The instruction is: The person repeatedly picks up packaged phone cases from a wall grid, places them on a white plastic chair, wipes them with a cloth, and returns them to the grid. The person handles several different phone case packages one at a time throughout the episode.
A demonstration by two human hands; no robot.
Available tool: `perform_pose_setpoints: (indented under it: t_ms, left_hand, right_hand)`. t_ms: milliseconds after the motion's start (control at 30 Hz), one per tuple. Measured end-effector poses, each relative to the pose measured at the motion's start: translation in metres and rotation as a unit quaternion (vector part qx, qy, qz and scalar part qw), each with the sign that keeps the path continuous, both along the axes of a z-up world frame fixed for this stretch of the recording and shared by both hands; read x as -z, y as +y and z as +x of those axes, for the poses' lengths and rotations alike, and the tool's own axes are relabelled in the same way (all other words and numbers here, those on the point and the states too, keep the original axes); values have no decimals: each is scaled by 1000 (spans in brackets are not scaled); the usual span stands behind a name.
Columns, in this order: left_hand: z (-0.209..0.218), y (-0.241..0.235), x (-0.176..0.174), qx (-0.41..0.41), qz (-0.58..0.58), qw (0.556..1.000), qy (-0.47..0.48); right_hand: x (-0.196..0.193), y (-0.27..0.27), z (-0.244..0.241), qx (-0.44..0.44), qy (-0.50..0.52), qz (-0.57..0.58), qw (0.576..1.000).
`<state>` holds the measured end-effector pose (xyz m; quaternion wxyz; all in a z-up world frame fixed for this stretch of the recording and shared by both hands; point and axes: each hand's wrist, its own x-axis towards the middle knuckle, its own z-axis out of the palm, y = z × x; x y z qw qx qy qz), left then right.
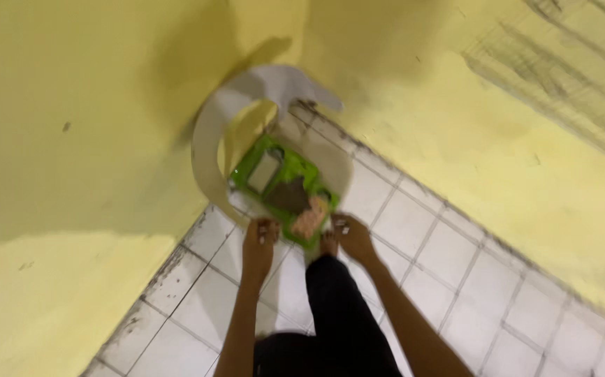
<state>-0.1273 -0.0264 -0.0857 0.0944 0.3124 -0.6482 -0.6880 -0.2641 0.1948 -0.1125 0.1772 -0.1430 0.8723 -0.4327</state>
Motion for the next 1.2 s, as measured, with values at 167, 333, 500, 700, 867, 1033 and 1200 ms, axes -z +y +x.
perform_pose_setpoints:
  t_ms: [167, 333, 500, 700, 867, 1033, 1200]
  left_hand:
    - [-59, 6, 83, -27, -91, 990, -102]
    - [-92, -6, 157, -101, -169, 974, -115]
    - [-102, -15, 183, -116, -144, 961, -204]
    - [-97, -2, 173, -150, -111, 955, -230]
    - [-122, 15, 188, 142, -403, 849, -311]
    - [-144, 14, 206, 188, -444, 801, -354]
    - [-143, 5, 191, 177, -408, 824, -351]
  right_hand:
    - [67, -55, -40, -189, 95, 36, 977]
    - [127, -117, -54, -353, 164, 183, 903]
    - [178, -147, -77, -432, 168, 239, 853]
    - [167, -90, -97, -201, 26, -11, 979]
    - [126, 22, -160, 178, -374, -141, 899]
    - [93, 93, -174, 314, -507, -232, 769]
    - [94, 116, -140, 283, -519, -209, 779]
